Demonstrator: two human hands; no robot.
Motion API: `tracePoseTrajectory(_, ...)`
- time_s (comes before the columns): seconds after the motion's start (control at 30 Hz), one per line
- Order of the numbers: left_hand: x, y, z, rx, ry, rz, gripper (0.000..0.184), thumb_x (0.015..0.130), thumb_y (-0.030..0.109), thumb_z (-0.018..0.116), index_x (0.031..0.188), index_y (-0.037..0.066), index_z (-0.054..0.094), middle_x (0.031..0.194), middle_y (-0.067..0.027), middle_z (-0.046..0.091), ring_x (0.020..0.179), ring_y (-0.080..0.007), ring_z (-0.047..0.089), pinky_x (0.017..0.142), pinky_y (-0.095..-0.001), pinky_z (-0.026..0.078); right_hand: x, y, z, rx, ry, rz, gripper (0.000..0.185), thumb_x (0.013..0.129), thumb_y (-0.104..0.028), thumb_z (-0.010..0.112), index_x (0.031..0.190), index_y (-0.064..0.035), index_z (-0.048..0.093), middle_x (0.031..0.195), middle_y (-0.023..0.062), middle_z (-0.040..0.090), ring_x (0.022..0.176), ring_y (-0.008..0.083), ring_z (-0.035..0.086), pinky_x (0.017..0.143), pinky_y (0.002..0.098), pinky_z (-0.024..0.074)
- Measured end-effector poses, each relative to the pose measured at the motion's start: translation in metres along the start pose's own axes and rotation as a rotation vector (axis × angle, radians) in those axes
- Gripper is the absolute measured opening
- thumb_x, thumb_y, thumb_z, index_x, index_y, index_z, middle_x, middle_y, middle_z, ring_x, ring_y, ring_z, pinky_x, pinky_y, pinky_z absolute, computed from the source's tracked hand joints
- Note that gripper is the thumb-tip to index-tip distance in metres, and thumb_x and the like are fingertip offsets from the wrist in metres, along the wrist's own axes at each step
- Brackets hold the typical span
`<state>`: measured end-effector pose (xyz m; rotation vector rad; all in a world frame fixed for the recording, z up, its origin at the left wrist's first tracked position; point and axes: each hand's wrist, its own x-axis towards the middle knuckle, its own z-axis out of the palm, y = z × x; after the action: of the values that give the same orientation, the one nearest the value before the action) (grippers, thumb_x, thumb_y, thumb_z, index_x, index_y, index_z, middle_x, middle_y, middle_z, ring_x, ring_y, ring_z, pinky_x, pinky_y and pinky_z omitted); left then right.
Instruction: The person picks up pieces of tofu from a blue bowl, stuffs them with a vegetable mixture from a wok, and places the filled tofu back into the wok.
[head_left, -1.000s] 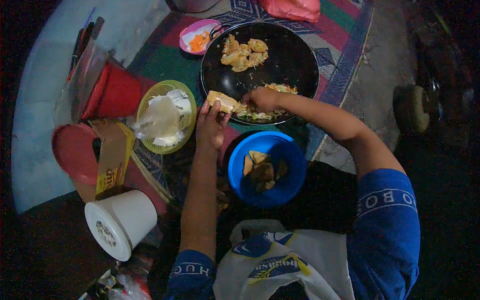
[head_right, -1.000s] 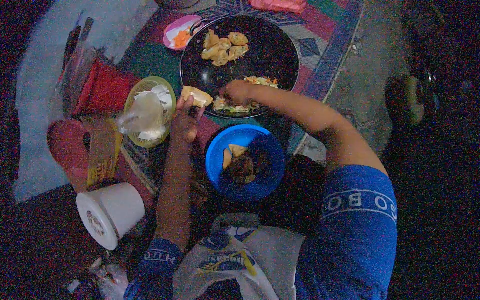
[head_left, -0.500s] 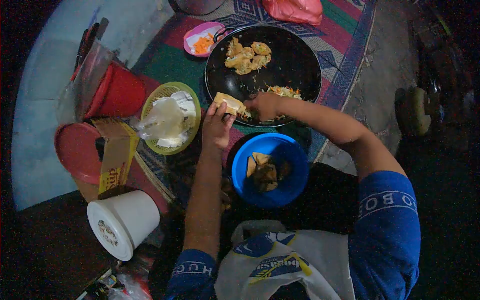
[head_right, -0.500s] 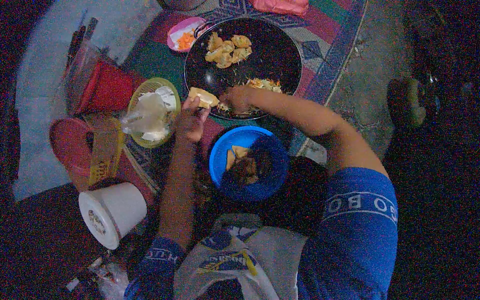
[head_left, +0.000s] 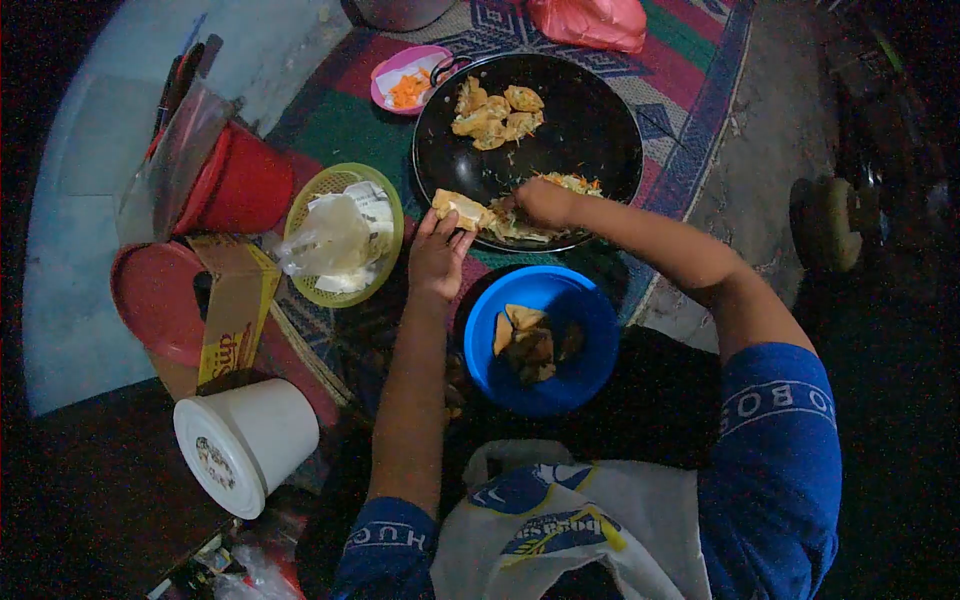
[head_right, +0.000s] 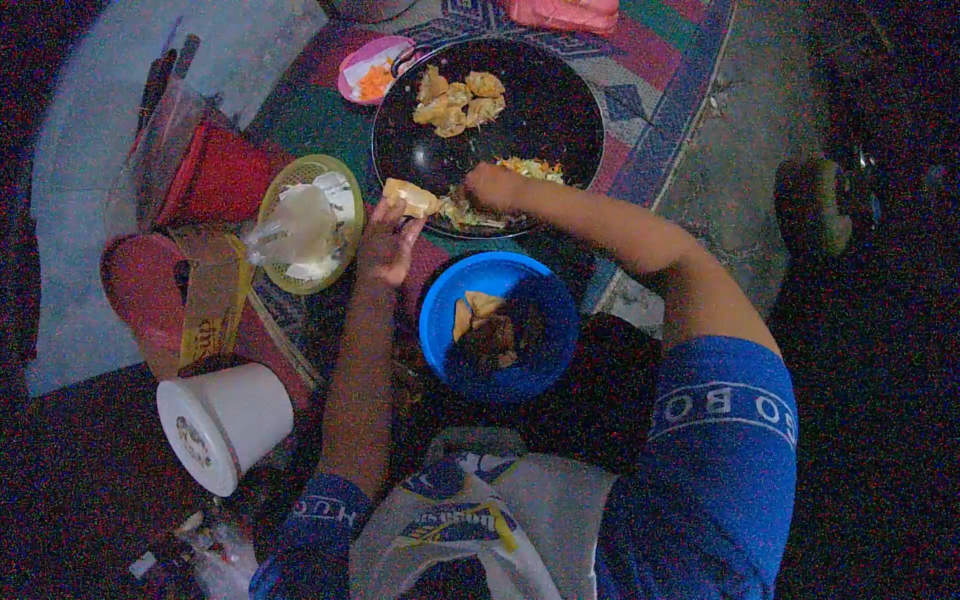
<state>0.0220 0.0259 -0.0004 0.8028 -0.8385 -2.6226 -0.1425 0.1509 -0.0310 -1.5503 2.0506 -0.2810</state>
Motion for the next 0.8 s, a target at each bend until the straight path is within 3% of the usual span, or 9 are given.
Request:
tracePoseTrajectory(0.07,0.001,-0.002,-0.004,0.024,-0.021,0.048,0.048,0.074,0.008,0.058,0.116,0.005,0.036,0.109,-0.0098,0.044,0.102,-0.0239,0.044,0.086,-0.0349,0.039,-0.007,0.011,-0.009,0.111,0.101,-0.046,0.032,0.061,-0.013,0.058,0.093,-0.0103,0.058,0.082,0.0143,0.059,0.076,0.0311,0.057,0.07,0.0391,0.0461)
tracePoseTrajectory(0.13,0.012,-0.01,-0.023,0.348,-0.21,0.185,0.044,0.075,0.006,0.055,0.115,0.004,0.036,0.106,-0.0095,0.045,0.1,-0.0234,0.045,0.086,-0.0335,0.039,-0.013,0.014,-0.018,0.131,0.203,-0.103,0.032,0.057,-0.015,0.063,0.088,-0.0105,0.058,0.079,0.0129,0.059,0.074,0.0291,0.057,0.066,0.0373,0.0455)
tracePoseTrajectory(0.23,0.015,-0.01,-0.014,0.222,-0.131,0.04,0.042,0.076,0.006,0.054,0.113,0.002,0.037,0.105,-0.0091,0.045,0.097,-0.0225,0.047,0.085,-0.0324,0.04,-0.021,0.004,-0.045,0.241,0.114,0.021,0.024,0.06,-0.016,0.062,0.083,-0.0097,0.058,0.074,0.0111,0.059,0.07,0.0256,0.056,0.063,0.034,0.0435)
tracePoseTrajectory(0.33,0.009,-0.016,0.002,0.376,-0.123,0.175,0.042,0.076,0.007,0.053,0.114,0.002,0.036,0.104,-0.0095,0.045,0.095,-0.0215,0.048,0.082,-0.0305,0.041,-0.022,-0.005,-0.065,0.623,0.128,-0.013,0.019,0.064,-0.009,0.064,0.081,-0.0048,0.057,0.072,0.0022,0.057,0.069,0.0069,0.05,0.062,0.0231,0.0401)
tracePoseTrajectory(0.4,0.005,-0.015,0.019,0.362,-0.137,0.113,0.038,0.08,0.002,0.042,0.116,-0.002,0.031,0.118,-0.0139,0.034,0.103,-0.0268,0.043,0.086,-0.0328,0.041,-0.024,-0.021,-0.074,0.521,0.15,-0.013,0.021,0.064,-0.01,0.065,0.081,-0.0031,0.056,0.071,0.0026,0.057,0.07,0.0067,0.049,0.063,0.0226,0.0397)
tracePoseTrajectory(0.5,-0.002,-0.018,0.041,0.071,0.025,0.001,0.043,0.079,0.006,0.048,0.119,0.002,0.031,0.109,-0.0126,0.042,0.1,-0.0259,0.046,0.08,-0.0315,0.043,-0.02,-0.034,-0.065,0.284,0.407,-0.059,0.028,0.062,-0.015,0.064,0.088,-0.0074,0.058,0.077,0.0123,0.058,0.077,0.0262,0.056,0.068,0.0336,0.0442)
tracePoseTrajectory(0.6,-0.006,-0.02,0.051,0.124,0.098,0.029,0.046,0.079,0.006,0.049,0.12,0.003,0.03,0.108,-0.0124,0.042,0.099,-0.0265,0.046,0.081,-0.0322,0.043,-0.026,-0.051,-0.061,0.194,0.51,-0.068,0.03,0.061,-0.013,0.064,0.09,-0.0066,0.057,0.079,0.0147,0.057,0.077,0.0309,0.055,0.069,0.037,0.0443)
tracePoseTrajectory(0.63,-0.005,-0.022,0.047,0.383,-0.072,0.178,0.047,0.078,0.005,0.049,0.121,0.004,0.029,0.106,-0.0112,0.044,0.096,-0.0235,0.048,0.079,-0.0301,0.043,-0.031,-0.059,-0.064,0.16,0.462,-0.078,0.025,0.064,-0.008,0.058,0.088,0.0001,0.054,0.086,0.0175,0.054,0.078,0.0347,0.052,0.07,0.0375,0.0434)
tracePoseTrajectory(0.8,-0.005,-0.028,0.053,0.122,0.079,0.072,0.045,0.078,0.005,0.05,0.12,0.007,0.033,0.103,-0.0064,0.046,0.09,-0.0167,0.048,0.074,-0.0261,0.041,-0.037,-0.073,-0.056,0.1,0.496,-0.013,0.028,0.068,-0.01,0.054,0.094,0.0,0.051,0.088,0.0179,0.049,0.084,0.034,0.05,0.07,0.0397,0.043)
